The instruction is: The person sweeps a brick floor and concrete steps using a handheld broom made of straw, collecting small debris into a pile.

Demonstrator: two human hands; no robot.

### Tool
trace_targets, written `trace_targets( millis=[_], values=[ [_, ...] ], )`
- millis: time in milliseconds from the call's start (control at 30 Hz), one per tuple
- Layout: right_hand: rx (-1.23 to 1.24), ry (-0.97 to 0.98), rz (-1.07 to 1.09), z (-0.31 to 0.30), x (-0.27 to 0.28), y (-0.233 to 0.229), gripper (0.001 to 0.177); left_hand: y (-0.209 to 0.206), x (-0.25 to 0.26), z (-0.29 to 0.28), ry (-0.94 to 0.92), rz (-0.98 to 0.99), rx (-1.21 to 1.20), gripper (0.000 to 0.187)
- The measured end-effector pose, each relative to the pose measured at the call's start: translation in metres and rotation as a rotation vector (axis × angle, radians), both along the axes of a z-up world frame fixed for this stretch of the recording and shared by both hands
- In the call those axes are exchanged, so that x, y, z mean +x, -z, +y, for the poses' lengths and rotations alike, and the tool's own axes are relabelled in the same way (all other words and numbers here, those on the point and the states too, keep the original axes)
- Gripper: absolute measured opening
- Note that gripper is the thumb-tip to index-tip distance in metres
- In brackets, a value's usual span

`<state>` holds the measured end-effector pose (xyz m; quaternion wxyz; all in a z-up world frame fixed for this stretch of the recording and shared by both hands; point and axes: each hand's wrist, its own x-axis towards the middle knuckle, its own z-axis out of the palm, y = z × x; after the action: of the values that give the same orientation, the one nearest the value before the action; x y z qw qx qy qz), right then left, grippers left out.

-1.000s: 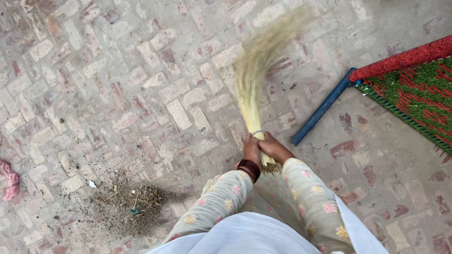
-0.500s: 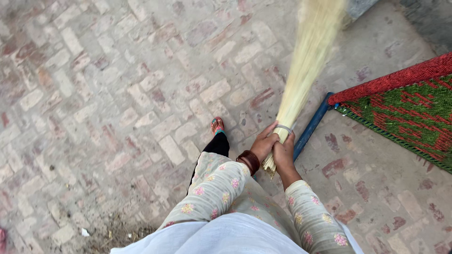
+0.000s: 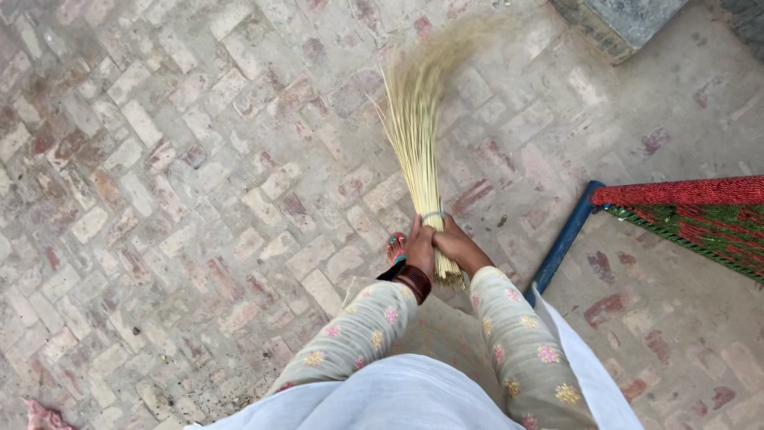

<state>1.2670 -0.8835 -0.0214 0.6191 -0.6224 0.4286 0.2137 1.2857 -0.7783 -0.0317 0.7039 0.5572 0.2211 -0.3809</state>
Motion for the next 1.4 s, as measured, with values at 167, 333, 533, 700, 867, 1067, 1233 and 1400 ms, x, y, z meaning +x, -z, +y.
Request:
trace_targets(
  millis=[167,333,533,700,867,1067,1233,1400],
  values=[
    [0.028,0.313,-0.421,-0.006,0.044,-0.035,0.059,-0.057,0.071,-0.022,0.146,-0.153,-0.076,0.070],
    [-0.107,0.610,-0.386,-0.001,0.049,-0.076,0.057,-0.102,0.109,-0.041,0.544,-0.169,-0.079,0.071],
    [-0.113,1.138,-0.540,0.032,0.079,-0.087,0.045,-0.051,0.150,-0.061,1.165,-0.401,-0.104,0.069],
    [0.083,1.151,-0.283,-0.007,0.106,-0.058,0.043,0.063,0.167,-0.097,1.217,-0.688,-0.029,0.053],
    [0.264,0.573,-0.240,-0.074,0.135,-0.014,0.047,0.030,0.171,-0.103,0.419,-0.238,0.078,0.065],
    [0.081,0.386,-0.400,-0.147,0.193,-0.057,0.053,-0.092,0.228,-0.166,0.273,-0.291,0.030,0.070],
    [0.006,0.583,-0.499,-0.182,0.224,-0.100,0.056,-0.140,0.274,-0.217,0.528,-0.365,0.071,0.069],
    [0.182,0.859,-0.331,-0.224,0.258,-0.096,0.044,-0.099,0.328,-0.283,0.911,-0.412,0.298,0.067]
  ],
)
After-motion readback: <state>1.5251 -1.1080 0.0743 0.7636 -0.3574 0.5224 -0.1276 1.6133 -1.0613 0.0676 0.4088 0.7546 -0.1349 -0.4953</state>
